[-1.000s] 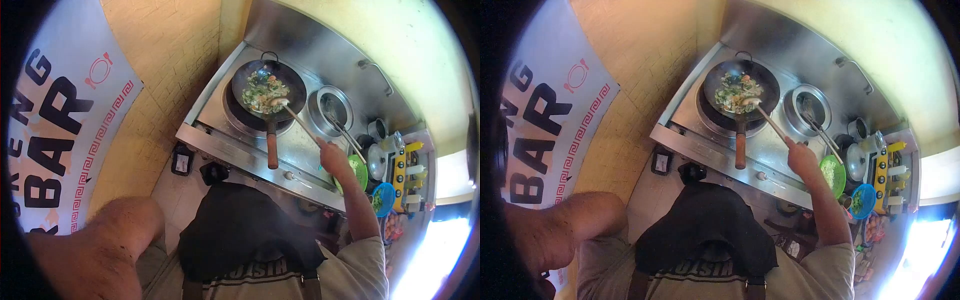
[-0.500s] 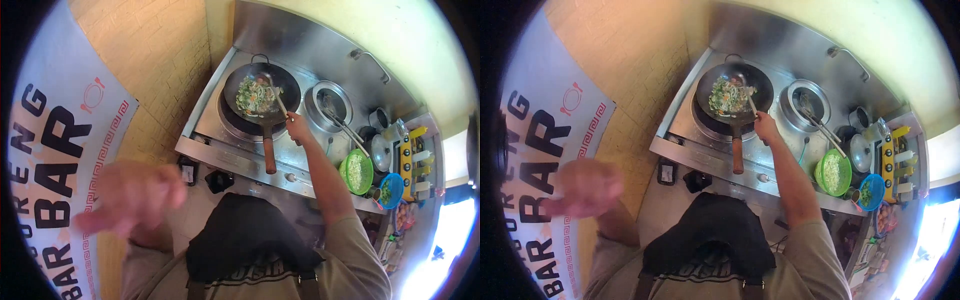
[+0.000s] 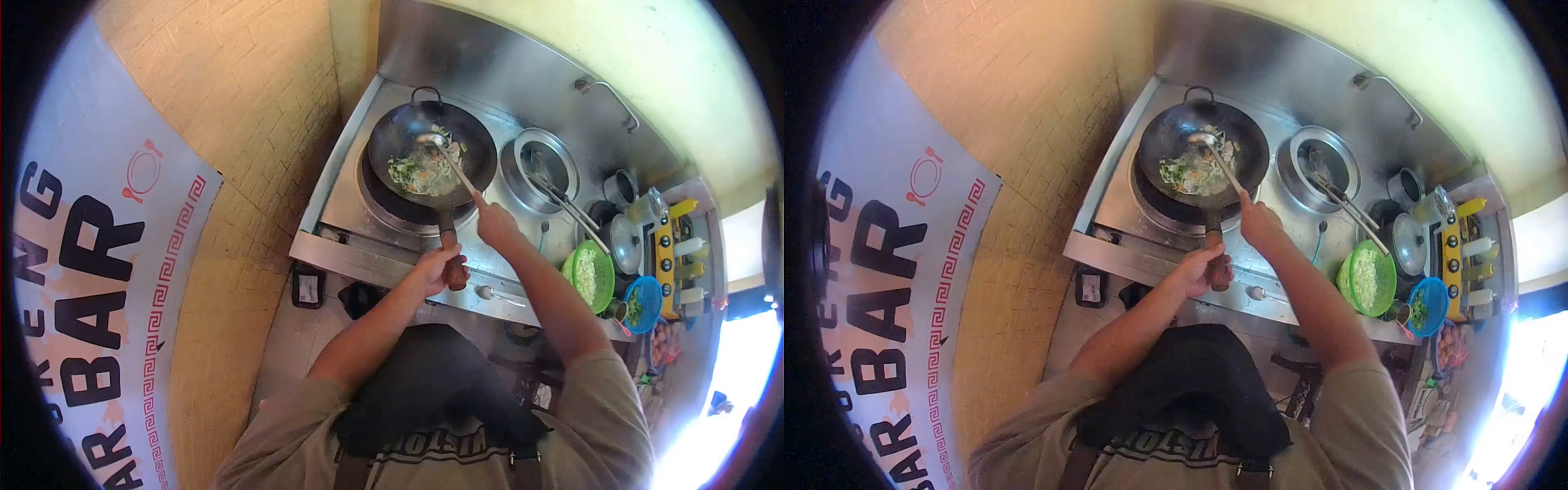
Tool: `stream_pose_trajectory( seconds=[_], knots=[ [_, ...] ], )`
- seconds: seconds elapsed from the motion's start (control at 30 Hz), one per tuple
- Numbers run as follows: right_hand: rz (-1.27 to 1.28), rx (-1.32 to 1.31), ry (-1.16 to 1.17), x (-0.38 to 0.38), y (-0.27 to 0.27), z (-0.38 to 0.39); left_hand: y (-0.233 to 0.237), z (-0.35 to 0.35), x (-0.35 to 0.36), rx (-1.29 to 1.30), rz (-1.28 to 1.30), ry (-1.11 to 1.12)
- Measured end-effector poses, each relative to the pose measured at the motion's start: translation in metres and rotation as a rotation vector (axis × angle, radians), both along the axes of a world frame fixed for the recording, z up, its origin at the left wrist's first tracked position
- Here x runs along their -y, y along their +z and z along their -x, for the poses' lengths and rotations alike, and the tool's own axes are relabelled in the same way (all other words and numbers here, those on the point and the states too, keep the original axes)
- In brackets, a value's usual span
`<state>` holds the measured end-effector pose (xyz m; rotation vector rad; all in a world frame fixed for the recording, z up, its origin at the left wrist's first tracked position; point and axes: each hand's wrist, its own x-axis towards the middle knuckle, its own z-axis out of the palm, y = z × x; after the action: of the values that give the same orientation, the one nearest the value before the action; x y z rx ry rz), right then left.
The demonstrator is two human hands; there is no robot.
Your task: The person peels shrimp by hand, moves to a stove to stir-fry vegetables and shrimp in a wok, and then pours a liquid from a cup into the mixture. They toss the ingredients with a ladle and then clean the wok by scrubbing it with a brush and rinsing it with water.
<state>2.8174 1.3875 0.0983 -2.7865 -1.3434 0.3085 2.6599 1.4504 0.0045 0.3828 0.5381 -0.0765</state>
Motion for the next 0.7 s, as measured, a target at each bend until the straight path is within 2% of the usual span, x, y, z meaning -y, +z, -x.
stream_pose_trajectory(
  seconds=[0.1,0.2,0.27,0.4,0.5,0.53,0.63,0.7],
  knots=[
    [-0.043,-0.055,-0.052,-0.022,-0.005,-0.003,0.027,-0.002,0.013,-0.106,-0.108,0.046],
    [-0.212,-0.423,-0.113,0.003,0.041,-0.005,0.057,-0.002,0.007,-0.108,-0.061,0.097],
    [-0.224,-0.625,-0.234,0.027,0.079,0.011,0.069,0.005,0.005,-0.106,0.006,0.124],
    [-0.169,-0.838,-0.300,0.058,0.119,0.031,0.047,0.008,0.002,-0.069,-0.008,0.097],
    [0.006,-0.558,-0.042,0.063,0.130,0.051,0.050,0.014,-0.006,-0.086,-0.009,0.090],
    [-0.129,-0.277,0.192,0.075,0.081,0.041,0.047,0.014,-0.008,-0.094,-0.014,0.082],
    [0.043,-0.157,-0.089,0.046,0.041,0.042,0.034,0.021,-0.011,-0.097,-0.081,0.051],
    [-0.189,-0.272,-0.040,0.038,0.035,0.037,0.027,0.022,-0.020,-0.088,-0.133,0.048]
  ],
)
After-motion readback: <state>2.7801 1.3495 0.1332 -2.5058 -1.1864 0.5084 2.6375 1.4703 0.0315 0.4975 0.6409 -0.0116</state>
